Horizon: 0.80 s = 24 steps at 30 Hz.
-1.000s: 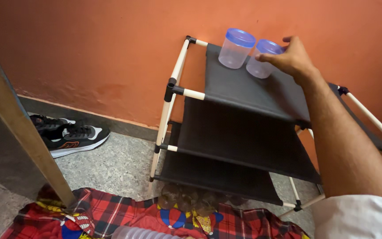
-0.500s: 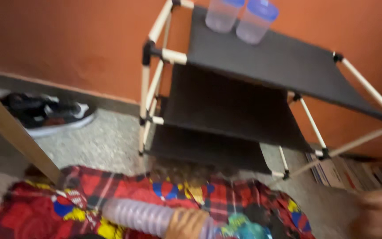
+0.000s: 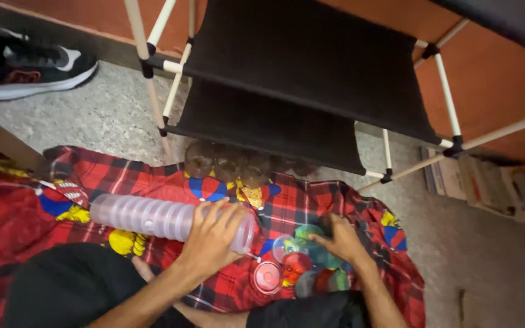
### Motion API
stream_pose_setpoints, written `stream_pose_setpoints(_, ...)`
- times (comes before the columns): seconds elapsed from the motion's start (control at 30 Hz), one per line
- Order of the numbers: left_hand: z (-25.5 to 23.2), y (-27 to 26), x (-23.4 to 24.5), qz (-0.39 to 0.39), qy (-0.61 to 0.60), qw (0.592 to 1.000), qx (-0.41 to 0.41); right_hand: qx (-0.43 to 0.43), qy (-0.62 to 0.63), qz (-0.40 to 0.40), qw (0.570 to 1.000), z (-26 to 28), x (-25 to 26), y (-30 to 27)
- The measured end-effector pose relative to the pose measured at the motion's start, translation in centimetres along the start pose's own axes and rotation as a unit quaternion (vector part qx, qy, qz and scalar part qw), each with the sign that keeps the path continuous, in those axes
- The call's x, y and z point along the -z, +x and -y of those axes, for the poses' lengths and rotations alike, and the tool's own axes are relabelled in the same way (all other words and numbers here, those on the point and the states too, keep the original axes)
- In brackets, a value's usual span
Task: The person pours a red liquid from a large plastic bottle into several small plastic containers with colored lids. The person then places the filled containers onto the top shelf of a nearby three-tiered rack.
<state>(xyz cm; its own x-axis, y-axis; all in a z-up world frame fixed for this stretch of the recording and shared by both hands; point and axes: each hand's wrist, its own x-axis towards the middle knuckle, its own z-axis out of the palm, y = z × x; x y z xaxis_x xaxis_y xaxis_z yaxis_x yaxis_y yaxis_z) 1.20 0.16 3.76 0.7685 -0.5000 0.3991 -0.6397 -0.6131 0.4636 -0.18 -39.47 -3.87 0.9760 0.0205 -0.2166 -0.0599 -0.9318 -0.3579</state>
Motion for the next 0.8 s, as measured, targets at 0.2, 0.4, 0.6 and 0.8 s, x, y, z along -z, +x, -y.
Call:
stream_pose_setpoints(0.2,0.6,0.1,-0.3,0.03,-0.011,0.999,0.008,-0.044,-0.139,0.112,0.983,1.6,-3.1,0.6)
stream_pose_setpoints(0.4,0.7,0.1,-0.4,0.071,-0.013,0.997,0.013,-0.028,-0.03,0.061,0.997,1.1,-2.3,0.3)
stream_pose_setpoints(0.6,0.6,0.2,0.3,0.086,-0.005,0.996,0.018,0.058,0.084,-0.027,0.994,4.1,0.0,-1.0)
stream_pose_setpoints(0.8,0.6,-0.2,0.1,0.067,-0.008,0.998,0.003,0.091,0.154,-0.024,0.984,10.9,-0.7,-3.6)
